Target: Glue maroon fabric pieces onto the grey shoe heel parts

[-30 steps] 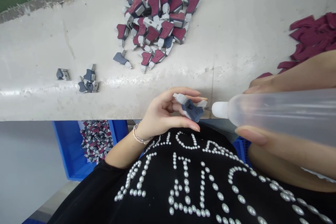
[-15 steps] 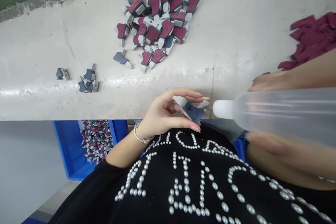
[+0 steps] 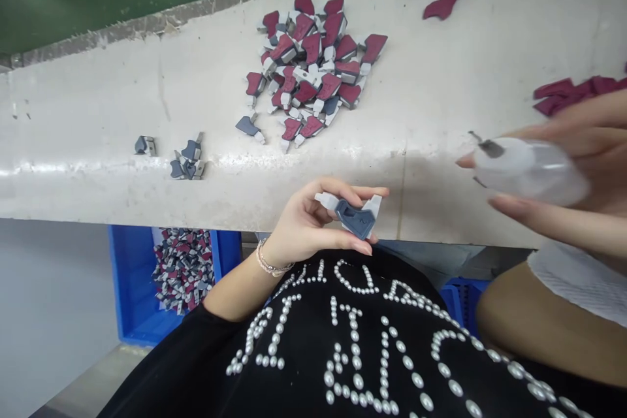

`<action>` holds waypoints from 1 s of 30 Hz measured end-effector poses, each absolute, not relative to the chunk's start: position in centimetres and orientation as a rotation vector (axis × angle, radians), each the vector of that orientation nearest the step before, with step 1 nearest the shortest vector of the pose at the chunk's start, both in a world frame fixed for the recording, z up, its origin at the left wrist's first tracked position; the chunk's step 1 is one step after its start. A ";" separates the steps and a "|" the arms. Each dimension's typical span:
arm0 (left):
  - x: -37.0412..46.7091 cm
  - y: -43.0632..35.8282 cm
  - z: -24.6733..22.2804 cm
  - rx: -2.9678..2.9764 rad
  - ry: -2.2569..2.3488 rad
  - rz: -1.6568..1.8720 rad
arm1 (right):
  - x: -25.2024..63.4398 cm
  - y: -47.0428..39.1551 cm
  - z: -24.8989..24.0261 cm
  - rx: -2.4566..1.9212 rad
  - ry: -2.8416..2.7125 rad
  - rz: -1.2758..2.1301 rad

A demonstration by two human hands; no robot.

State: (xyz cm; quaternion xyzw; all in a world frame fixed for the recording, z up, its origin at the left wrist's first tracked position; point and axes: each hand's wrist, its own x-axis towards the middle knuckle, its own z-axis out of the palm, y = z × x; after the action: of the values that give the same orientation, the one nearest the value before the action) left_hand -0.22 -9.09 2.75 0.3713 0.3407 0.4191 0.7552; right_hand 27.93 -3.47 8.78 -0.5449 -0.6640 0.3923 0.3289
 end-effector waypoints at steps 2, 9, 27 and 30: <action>-0.4 -9.1 2.9 0.796 0.737 0.908 | 26.2 -2.8 8.1 -1.359 -1.763 1.109; -0.8 -9.1 3.1 0.804 0.770 0.942 | 22.0 -0.5 3.4 -1.362 -1.833 1.260; 0.4 -8.1 2.1 0.797 0.904 0.906 | 31.2 -2.3 4.2 -1.711 -2.098 0.863; 0.9 -8.0 2.4 0.802 0.898 0.930 | 26.0 -0.8 2.5 -1.528 -2.081 0.953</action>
State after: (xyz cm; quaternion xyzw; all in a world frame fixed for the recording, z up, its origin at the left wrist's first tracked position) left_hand 0.89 -7.98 2.35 0.3633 0.4070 0.4212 0.7245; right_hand 26.02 -0.83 2.52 -0.5448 -0.7418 0.3397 0.1936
